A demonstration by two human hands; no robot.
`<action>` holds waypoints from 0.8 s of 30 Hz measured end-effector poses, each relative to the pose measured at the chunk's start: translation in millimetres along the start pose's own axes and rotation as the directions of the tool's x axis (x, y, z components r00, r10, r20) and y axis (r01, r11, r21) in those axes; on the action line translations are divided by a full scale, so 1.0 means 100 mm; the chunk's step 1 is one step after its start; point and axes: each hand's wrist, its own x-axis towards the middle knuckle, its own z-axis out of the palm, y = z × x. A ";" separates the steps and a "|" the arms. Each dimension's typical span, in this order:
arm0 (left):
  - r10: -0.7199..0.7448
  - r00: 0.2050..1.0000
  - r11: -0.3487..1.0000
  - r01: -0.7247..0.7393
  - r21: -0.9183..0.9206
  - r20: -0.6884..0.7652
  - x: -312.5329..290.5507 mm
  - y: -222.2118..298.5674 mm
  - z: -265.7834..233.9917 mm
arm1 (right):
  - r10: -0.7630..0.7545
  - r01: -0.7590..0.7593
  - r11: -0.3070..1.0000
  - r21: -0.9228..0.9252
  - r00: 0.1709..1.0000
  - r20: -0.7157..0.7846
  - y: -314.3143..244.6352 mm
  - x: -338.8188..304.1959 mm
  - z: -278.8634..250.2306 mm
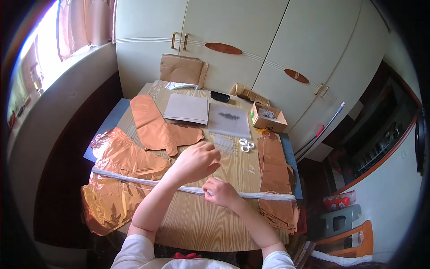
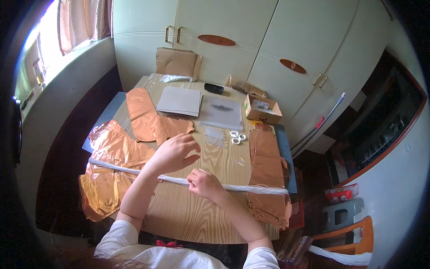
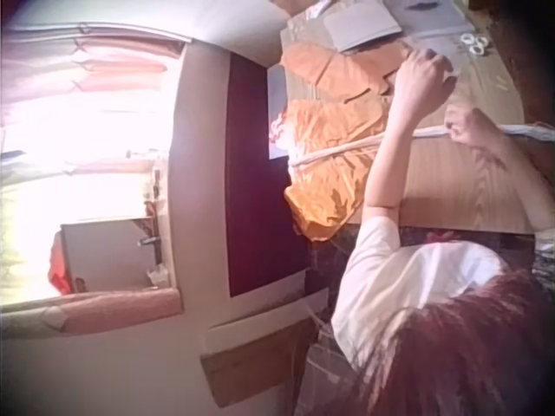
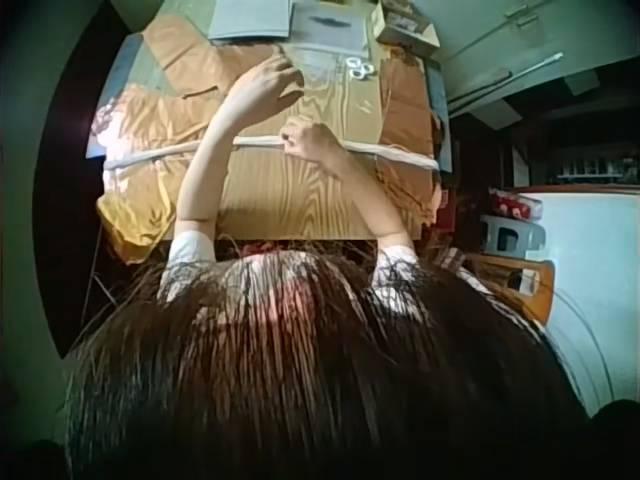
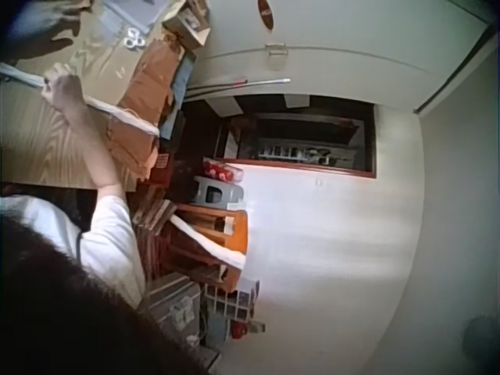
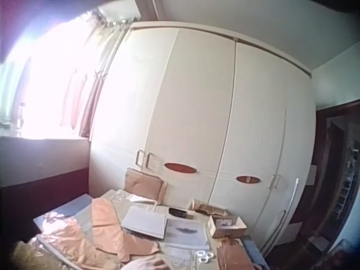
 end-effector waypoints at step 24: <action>-0.026 0.997 0.742 -0.030 -0.670 -0.073 -0.02 0.24 -0.19 | 0.092 0.036 0.315 0.948 0.993 -0.068 -0.12 0.19 -0.86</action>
